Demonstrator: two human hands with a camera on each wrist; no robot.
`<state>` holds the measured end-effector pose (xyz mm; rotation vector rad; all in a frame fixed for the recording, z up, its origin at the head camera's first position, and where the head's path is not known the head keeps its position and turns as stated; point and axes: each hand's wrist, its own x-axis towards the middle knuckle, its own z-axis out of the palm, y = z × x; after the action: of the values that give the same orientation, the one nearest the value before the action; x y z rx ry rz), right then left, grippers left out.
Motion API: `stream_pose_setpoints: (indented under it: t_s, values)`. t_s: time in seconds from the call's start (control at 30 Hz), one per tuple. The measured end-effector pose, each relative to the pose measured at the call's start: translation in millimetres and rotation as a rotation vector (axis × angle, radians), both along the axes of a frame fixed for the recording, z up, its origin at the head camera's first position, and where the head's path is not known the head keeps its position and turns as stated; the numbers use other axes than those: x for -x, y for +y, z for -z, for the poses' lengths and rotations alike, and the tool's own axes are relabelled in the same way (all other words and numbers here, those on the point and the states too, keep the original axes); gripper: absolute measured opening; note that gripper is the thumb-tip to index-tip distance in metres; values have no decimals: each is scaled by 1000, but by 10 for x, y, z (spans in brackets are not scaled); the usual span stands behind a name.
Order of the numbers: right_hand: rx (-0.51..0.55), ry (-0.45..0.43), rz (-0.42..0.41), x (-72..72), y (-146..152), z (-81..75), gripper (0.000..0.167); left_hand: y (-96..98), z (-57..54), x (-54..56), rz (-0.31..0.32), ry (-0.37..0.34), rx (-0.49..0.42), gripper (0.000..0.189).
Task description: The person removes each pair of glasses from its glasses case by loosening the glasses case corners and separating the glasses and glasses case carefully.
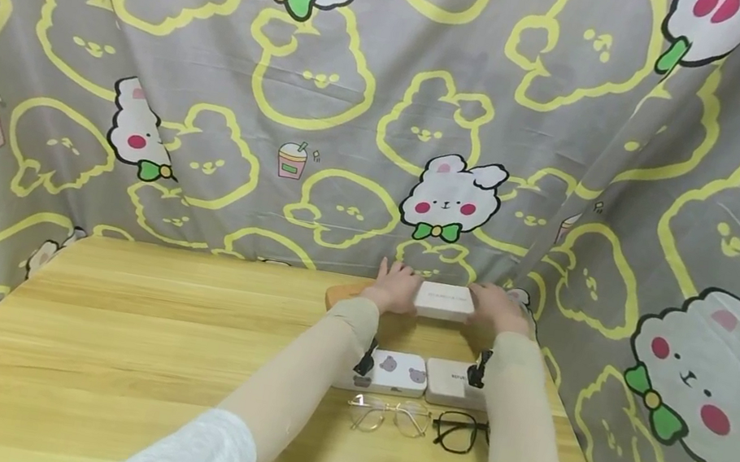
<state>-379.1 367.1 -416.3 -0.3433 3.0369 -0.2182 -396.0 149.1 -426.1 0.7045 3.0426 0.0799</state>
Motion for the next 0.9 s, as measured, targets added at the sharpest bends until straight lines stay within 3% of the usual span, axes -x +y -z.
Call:
stream_pose_setpoints:
  t_s: [0.43, 0.9]
  values:
    - [-40, 76, -52, -1, -51, -55, 69, -127, -55, 12, 23, 13, -37, 74]
    - [-61, 133, -78, -153, -202, -242, 68, -339, -148, -56, 55, 29, -40, 73]
